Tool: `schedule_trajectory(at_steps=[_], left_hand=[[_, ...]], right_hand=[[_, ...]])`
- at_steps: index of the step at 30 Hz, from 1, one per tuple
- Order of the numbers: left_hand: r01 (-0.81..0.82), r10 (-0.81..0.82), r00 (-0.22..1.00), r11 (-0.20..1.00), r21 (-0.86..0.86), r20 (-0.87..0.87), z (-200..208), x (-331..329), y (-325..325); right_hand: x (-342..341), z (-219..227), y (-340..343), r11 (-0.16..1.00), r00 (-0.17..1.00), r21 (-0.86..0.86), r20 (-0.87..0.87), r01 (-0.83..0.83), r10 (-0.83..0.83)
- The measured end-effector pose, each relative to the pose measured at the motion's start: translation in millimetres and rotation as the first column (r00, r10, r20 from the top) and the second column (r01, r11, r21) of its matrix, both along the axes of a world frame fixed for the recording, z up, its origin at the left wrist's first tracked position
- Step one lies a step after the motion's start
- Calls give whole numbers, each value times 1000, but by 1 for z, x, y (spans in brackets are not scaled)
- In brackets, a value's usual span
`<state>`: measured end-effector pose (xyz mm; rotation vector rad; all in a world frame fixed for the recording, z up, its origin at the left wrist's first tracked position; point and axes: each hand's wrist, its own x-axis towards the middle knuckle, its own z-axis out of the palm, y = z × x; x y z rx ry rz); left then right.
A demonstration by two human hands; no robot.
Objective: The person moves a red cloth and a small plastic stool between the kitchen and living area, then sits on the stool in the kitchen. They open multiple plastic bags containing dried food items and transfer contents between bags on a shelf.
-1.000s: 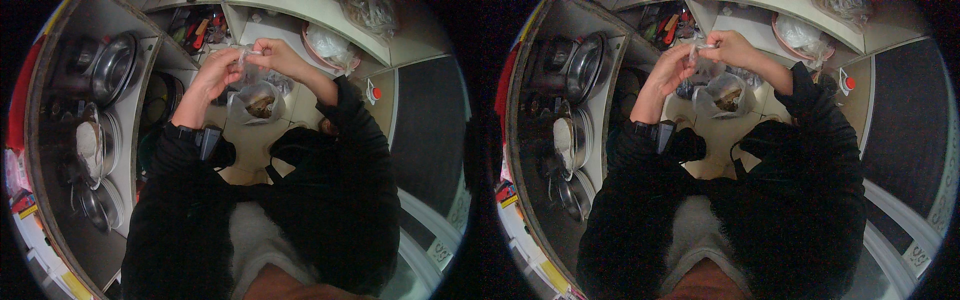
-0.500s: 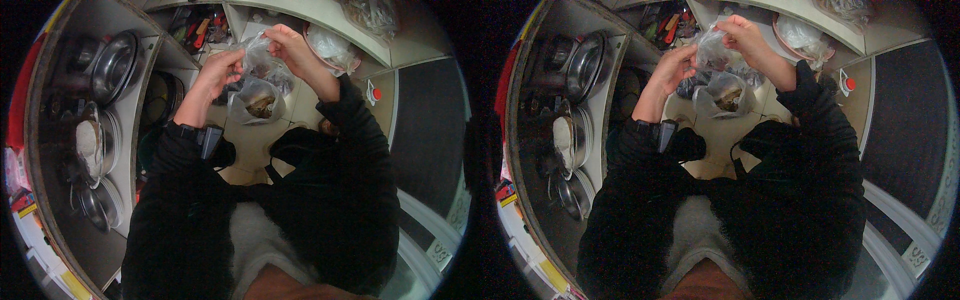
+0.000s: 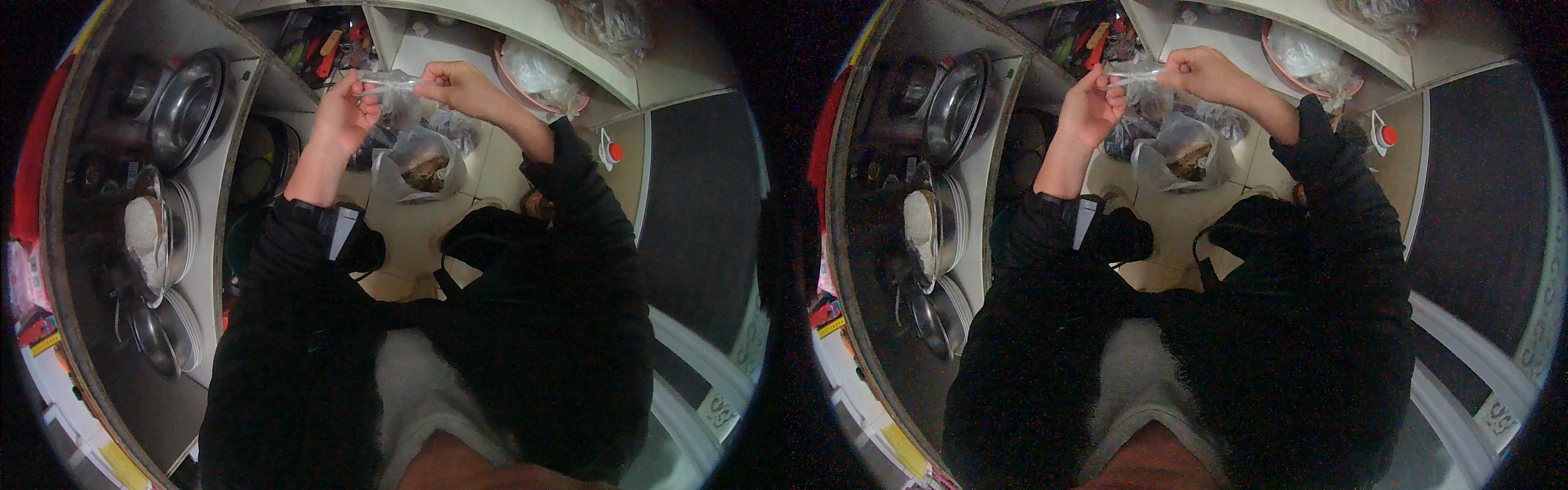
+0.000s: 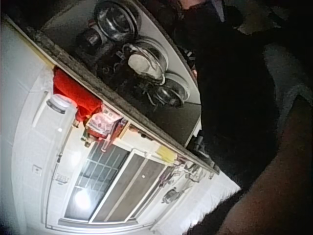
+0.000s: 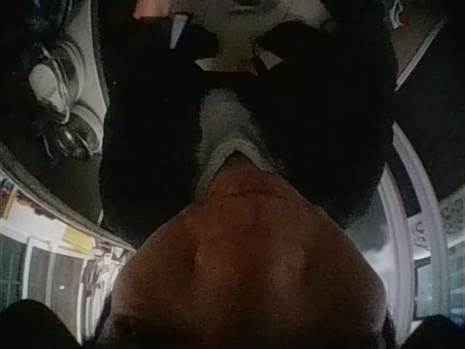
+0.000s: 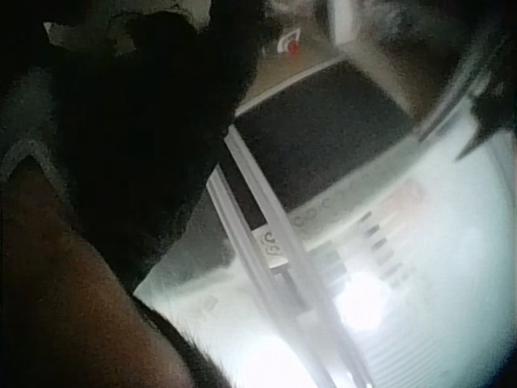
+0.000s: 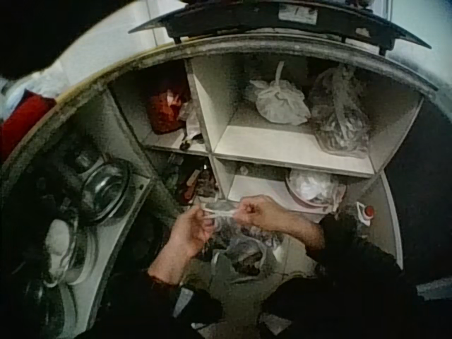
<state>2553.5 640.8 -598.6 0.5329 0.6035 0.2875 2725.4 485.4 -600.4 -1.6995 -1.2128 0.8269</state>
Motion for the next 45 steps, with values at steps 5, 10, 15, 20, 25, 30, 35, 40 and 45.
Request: schedule_trajectory(at_steps=[5,10,15,20,25,30,35,40,45], left_hand=[[45,14,981,954,-296,194,-7,-3,10],[214,-175,949,968,-128,264,1,-2,7],[257,-257,937,966,34,238,13,-2,-4],[289,-311,938,945,151,152,15,0,-10],[355,-370,928,915,192,50,12,-1,-13],[355,-370,928,910,213,39,10,-2,-16],[345,-358,934,910,228,14,14,-2,-19],[447,-448,891,844,295,-71,13,-2,-20],[319,-268,944,890,326,-193,-7,-2,-17]], right_hand=[[13,1,-7,980,831,-56,-522,192,-193],[13,12,-7,953,539,-30,-819,301,-196],[10,30,-9,981,618,141,-786,133,30],[-6,33,-8,996,799,74,-602,43,10],[-18,31,-5,999,904,-36,-427,-26,8],[-22,29,-6,997,913,-71,-408,-36,4],[-23,25,-4,998,902,-63,-432,-15,-13],[-22,20,-5,988,939,-134,-343,-83,33],[-10,7,-13,990,867,-136,-491,23,-88]])
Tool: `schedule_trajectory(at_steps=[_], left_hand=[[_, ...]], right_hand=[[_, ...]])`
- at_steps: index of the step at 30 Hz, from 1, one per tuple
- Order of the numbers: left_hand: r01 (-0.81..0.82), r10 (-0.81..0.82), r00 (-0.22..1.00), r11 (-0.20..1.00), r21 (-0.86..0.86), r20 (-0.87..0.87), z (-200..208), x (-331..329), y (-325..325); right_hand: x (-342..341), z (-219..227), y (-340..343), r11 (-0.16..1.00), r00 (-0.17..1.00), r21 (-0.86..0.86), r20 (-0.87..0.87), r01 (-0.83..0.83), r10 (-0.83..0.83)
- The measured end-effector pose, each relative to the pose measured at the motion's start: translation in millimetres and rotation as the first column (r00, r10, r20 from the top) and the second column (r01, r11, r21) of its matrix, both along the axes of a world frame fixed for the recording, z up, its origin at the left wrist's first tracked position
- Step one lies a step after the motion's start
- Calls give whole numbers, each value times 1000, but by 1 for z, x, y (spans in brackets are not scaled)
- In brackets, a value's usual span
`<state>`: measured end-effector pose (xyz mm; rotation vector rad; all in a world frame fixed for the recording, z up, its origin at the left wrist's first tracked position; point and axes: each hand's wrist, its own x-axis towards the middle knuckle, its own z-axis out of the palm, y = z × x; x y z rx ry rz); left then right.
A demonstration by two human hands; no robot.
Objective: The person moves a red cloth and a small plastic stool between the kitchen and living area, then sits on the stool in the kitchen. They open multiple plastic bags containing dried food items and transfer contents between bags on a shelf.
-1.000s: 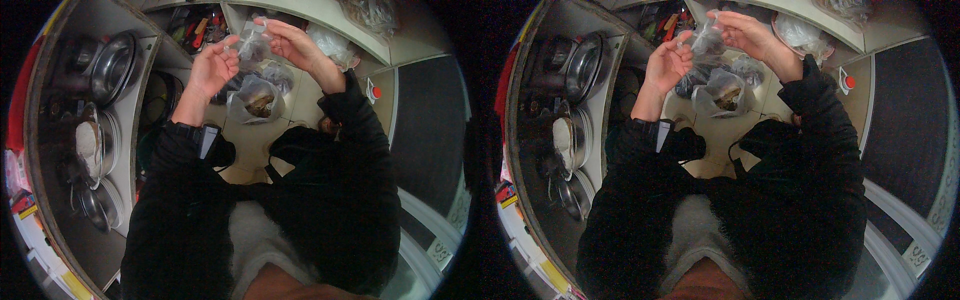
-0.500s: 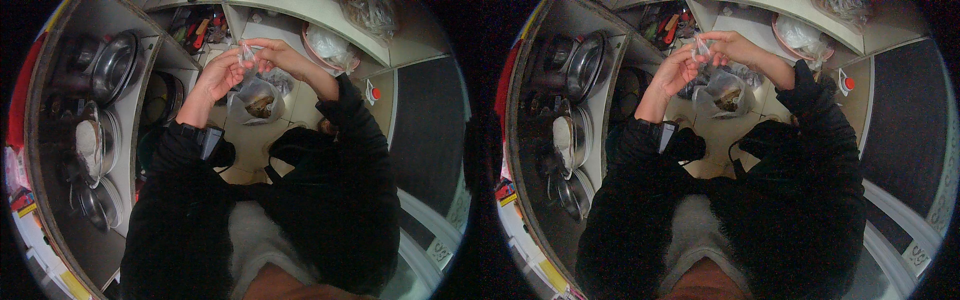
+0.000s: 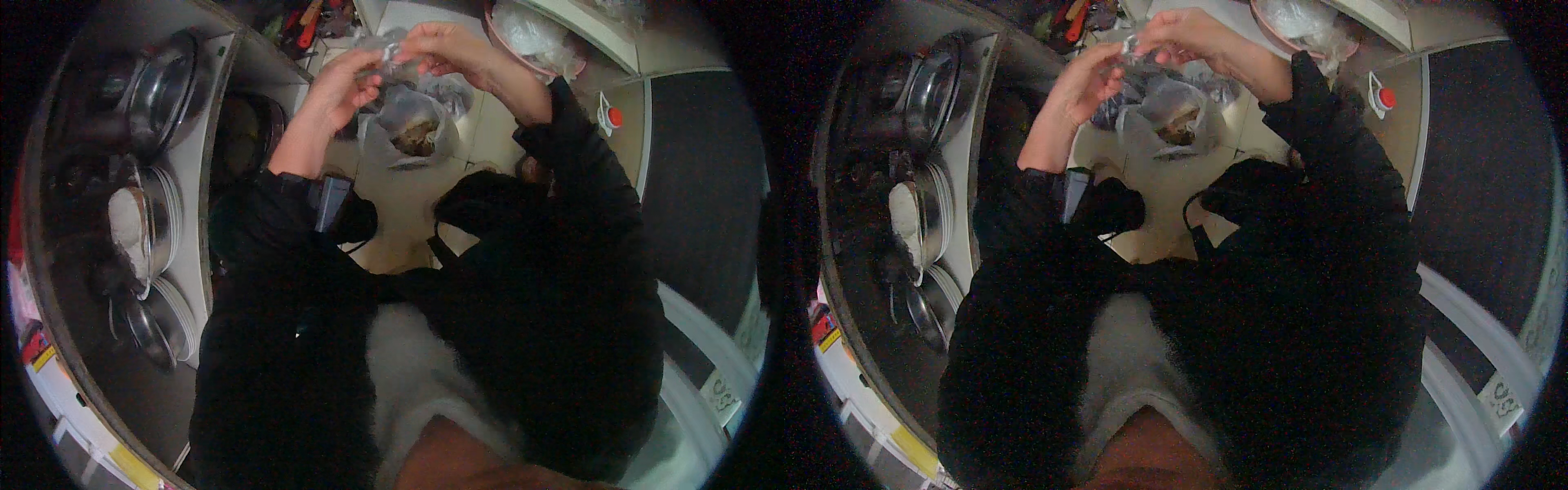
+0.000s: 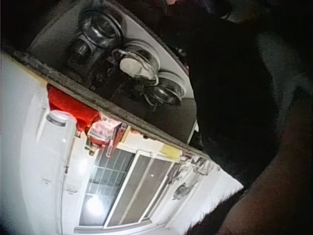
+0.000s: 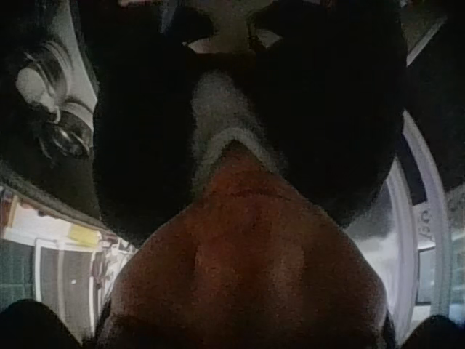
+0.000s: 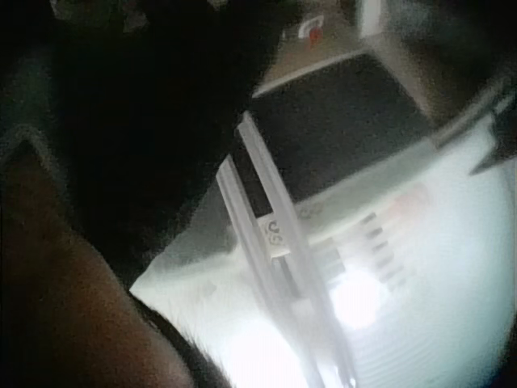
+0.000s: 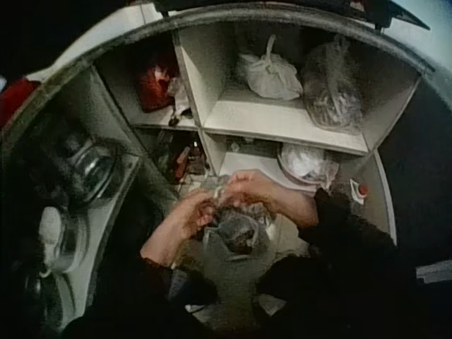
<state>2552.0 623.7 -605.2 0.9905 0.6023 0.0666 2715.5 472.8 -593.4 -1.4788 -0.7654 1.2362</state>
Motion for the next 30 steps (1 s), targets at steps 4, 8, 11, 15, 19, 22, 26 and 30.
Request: schedule_trajectory(at_steps=[4,8,11,15,19,22,26,30], left_hand=[[-81,81,990,997,8,-117,-12,-10,11],[-42,47,987,999,33,-154,-22,-18,0],[54,-23,981,986,160,-191,-23,-22,-7],[140,-80,974,949,283,-213,-29,-24,-2],[12,75,959,952,307,-272,-54,-33,7],[-37,201,958,795,605,-206,-79,-38,8],[14,126,976,775,632,-176,-100,-39,13],[140,65,962,721,679,-267,-114,-30,14]], right_hand=[[11,-11,-5,986,989,-135,-96,99,-112],[4,-22,-7,996,1000,-83,7,11,-11],[-8,-31,-1,998,991,-54,129,-31,38],[-18,-53,10,993,970,18,218,-118,111],[-20,-93,16,987,930,-12,334,-157,152],[-27,-128,6,981,865,1,472,-195,172],[-42,-160,-13,956,678,-86,687,-281,262],[-25,-163,-18,958,617,-203,733,-203,286]])
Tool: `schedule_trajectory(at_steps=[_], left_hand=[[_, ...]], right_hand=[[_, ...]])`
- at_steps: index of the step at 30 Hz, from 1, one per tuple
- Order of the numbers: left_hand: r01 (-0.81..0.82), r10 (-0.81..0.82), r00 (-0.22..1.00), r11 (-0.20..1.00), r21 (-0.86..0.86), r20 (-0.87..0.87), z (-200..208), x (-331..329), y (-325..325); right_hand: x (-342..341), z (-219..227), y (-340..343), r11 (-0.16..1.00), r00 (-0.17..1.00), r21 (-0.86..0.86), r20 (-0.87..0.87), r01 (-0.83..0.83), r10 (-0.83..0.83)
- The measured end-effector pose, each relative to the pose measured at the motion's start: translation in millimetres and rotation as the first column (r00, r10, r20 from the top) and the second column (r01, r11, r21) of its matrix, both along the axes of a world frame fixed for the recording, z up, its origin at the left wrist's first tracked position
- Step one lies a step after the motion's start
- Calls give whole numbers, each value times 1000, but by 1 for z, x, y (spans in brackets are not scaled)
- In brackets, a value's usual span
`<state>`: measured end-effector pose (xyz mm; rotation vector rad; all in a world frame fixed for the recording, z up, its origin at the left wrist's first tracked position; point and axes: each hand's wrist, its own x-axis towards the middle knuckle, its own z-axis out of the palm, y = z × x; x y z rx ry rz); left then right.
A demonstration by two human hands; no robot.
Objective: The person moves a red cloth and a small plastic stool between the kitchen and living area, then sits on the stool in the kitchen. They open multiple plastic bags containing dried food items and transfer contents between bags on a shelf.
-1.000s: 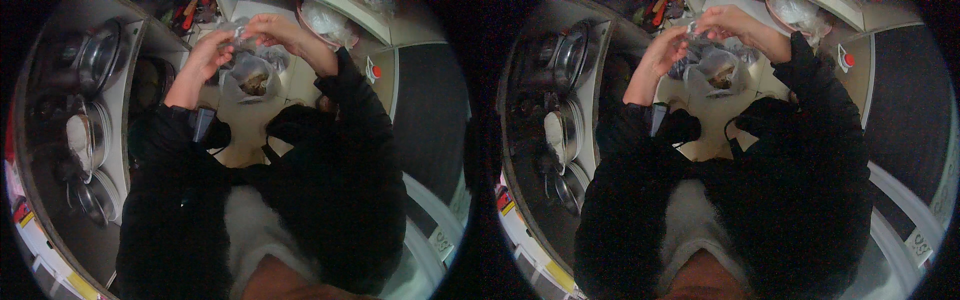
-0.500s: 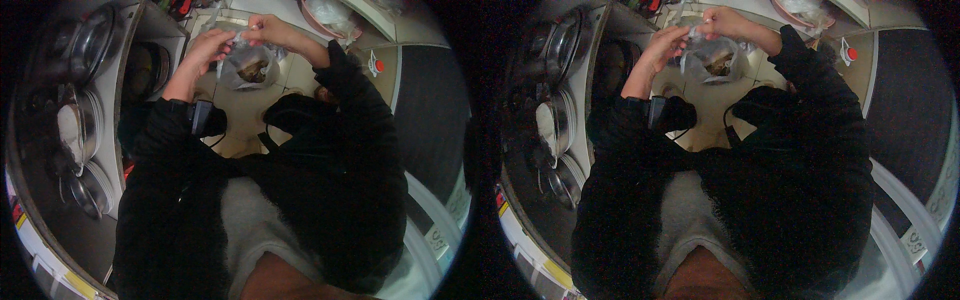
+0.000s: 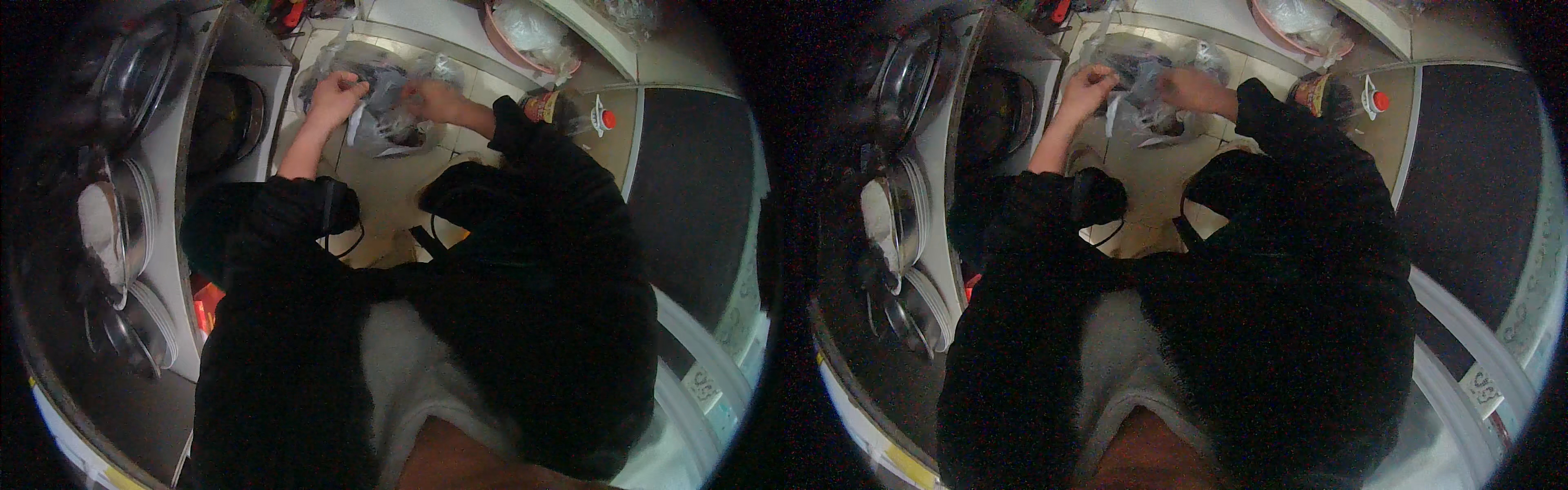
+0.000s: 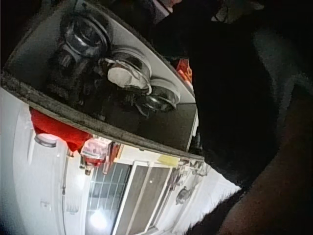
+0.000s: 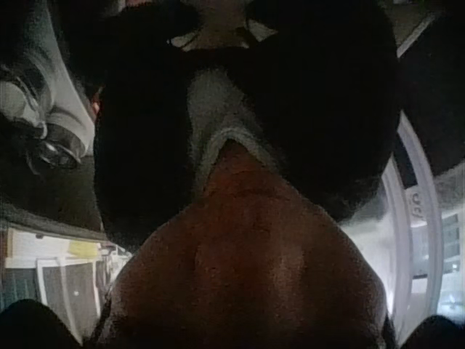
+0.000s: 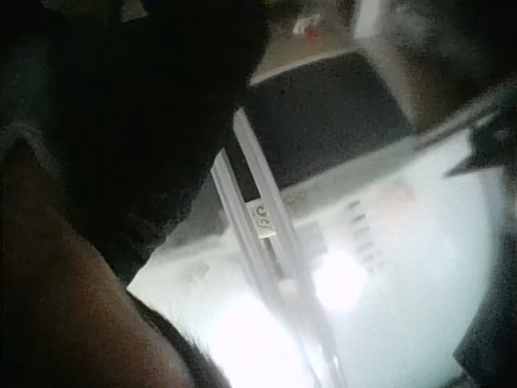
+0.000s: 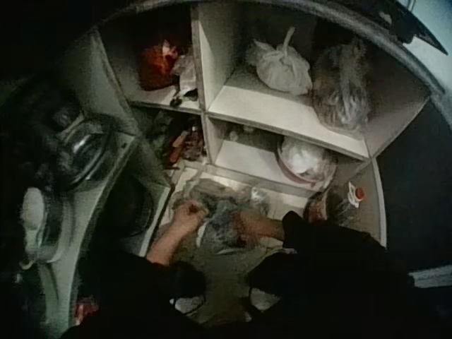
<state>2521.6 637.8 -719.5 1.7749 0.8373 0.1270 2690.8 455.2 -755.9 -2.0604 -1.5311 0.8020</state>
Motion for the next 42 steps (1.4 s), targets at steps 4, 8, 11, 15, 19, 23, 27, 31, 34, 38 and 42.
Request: schedule_trajectory(at_steps=[4,8,11,15,19,23,27,31,34,38,42], left_hand=[[66,-67,997,997,26,24,-15,10,-2],[56,-56,998,997,-48,9,-17,14,-4],[50,-44,998,993,-109,52,-9,13,-6],[51,-47,997,996,-70,59,-2,12,-8],[66,-57,994,994,-93,88,-6,19,-8],[146,-139,981,988,-45,133,3,28,-13],[121,-121,965,993,13,233,40,46,-21],[173,-213,904,975,140,371,101,80,-9],[169,-274,866,947,271,417,148,100,-2],[156,-300,835,933,325,461,185,109,3],[69,-172,837,975,213,520,186,112,8]], right_hand=[[43,9,9,987,973,-85,202,133,-114],[61,-1,4,985,901,-71,418,157,-114],[59,-25,1,981,876,-109,473,158,-89],[68,-55,-6,962,863,-223,504,156,-23],[107,-47,-8,986,848,110,503,129,-167],[134,16,8,958,958,171,134,228,-252],[125,112,21,944,947,140,77,300,-313],[88,192,18,896,888,197,-328,399,-323],[63,228,27,843,810,204,-458,497,-367],[46,250,31,793,689,258,-678,551,-257],[44,255,33,788,686,307,-701,534,-192]])
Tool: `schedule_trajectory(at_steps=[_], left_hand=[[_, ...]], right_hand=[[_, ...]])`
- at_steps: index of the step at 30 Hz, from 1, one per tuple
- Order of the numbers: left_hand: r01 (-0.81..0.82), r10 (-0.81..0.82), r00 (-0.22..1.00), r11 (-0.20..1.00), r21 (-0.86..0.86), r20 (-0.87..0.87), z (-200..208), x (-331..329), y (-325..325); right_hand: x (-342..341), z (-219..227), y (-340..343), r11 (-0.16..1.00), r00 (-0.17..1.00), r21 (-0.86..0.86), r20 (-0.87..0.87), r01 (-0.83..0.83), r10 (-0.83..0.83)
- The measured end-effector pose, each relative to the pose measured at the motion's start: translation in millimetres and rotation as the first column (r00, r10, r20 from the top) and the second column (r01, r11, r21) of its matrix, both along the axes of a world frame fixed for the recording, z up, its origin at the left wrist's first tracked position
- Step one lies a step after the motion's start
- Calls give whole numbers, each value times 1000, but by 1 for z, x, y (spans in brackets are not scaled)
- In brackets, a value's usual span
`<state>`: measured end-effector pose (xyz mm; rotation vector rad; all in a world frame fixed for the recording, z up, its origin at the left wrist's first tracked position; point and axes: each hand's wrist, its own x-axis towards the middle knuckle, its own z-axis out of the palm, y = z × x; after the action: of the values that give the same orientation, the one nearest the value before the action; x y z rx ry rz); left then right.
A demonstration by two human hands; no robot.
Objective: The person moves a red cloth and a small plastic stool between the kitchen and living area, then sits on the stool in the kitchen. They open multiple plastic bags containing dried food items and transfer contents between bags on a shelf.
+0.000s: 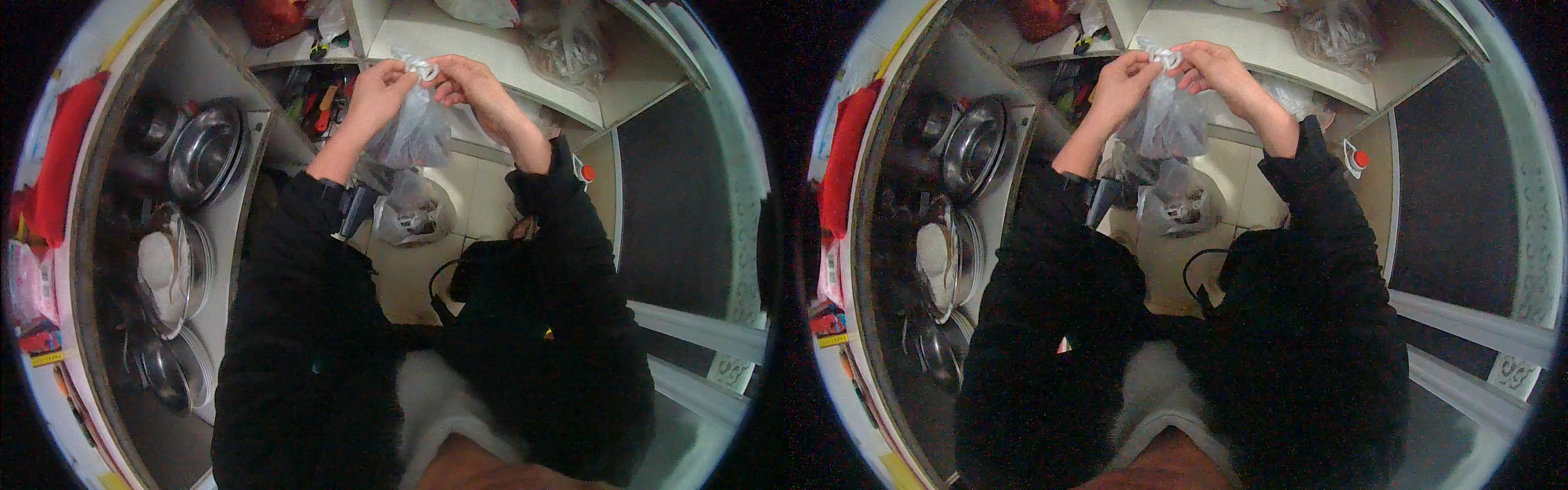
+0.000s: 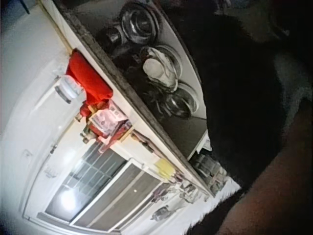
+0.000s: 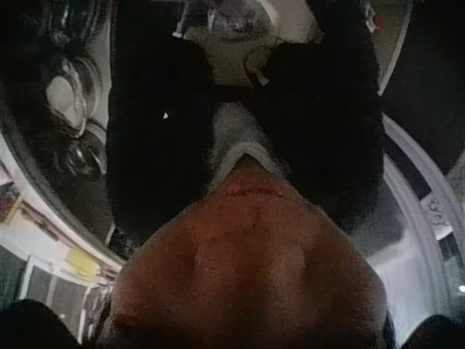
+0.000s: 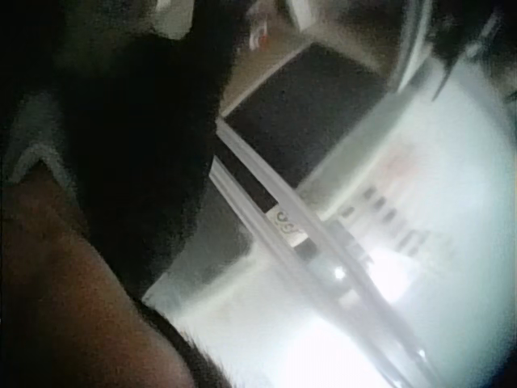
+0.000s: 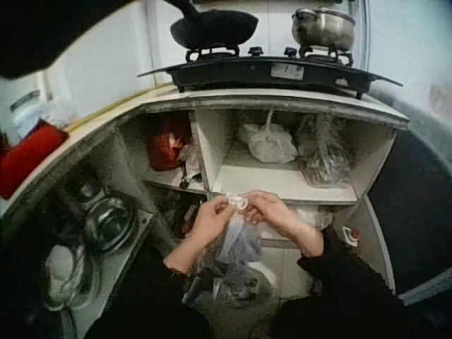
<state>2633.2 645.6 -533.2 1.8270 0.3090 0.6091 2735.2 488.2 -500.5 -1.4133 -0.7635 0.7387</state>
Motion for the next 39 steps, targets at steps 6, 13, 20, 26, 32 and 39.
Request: schedule_trajectory(at_steps=[6,13,20,26,32,39], left_hand=[[39,-32,998,987,-155,49,-17,14,-1],[-44,43,999,985,-164,-7,-21,21,8],[-39,15,999,758,-652,-43,-9,17,18],[-26,-1,999,760,-650,-41,-9,15,7],[-29,38,999,769,-639,0,-10,14,6],[141,-50,988,681,-718,147,-18,10,9]], right_hand=[[6,-12,7,994,997,-100,63,51,-45],[11,-30,14,995,984,-52,162,86,-77],[8,-16,19,985,968,165,-251,49,-6],[7,-20,13,996,995,-88,-104,6,-15],[21,-22,8,937,900,136,-353,321,-257],[22,-45,7,963,863,16,-449,268,-233]])
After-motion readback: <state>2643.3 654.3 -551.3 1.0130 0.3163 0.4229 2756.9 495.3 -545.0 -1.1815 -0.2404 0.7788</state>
